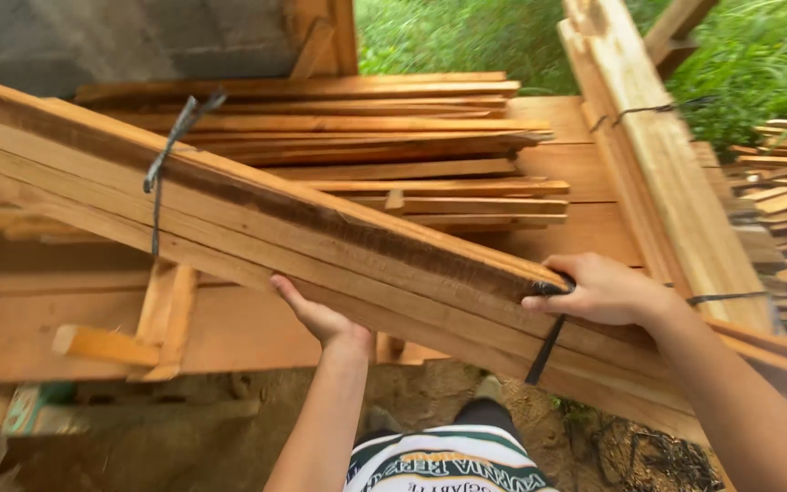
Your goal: Organizing and sorting bundles of thin wood pieces on a workshop platform.
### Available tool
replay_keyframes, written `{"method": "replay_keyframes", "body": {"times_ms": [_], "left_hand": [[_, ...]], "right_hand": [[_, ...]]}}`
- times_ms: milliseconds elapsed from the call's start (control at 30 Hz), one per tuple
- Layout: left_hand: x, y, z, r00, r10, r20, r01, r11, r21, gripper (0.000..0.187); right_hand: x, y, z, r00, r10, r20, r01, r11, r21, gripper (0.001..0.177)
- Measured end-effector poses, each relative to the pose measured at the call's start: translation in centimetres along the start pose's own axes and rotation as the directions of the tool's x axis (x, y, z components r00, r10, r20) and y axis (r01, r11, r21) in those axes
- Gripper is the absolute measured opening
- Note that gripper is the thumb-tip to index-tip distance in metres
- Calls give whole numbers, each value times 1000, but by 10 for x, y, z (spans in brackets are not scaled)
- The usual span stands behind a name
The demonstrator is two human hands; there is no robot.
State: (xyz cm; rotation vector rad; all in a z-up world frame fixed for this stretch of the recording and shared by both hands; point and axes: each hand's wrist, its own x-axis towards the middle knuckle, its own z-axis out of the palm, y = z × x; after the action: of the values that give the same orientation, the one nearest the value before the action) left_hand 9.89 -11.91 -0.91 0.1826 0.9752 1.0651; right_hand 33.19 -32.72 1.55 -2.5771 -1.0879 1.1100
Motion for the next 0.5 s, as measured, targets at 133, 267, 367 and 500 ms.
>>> {"method": "replay_keyframes", "body": {"times_ms": [133,267,367,500], "left_hand": [[-12,-68,12,998,-50,26,48,995,91,109],[-34,-154,35,992,-107,63,97,985,142,103],[-48,-226,46,982,-159,100,139,973,185,100],[-59,-328,54,963,-237,131,200,948,246,98]], "right_hand": [[-12,81,-2,999,52,-14,-51,997,51,64],[-30,169,-13,996,85,-5,-85,992,94,64],[-42,245,-16,992,124,-5,-122,983,138,67],[-67,325,-31,980,201,19,-200,958,204,73]]}}
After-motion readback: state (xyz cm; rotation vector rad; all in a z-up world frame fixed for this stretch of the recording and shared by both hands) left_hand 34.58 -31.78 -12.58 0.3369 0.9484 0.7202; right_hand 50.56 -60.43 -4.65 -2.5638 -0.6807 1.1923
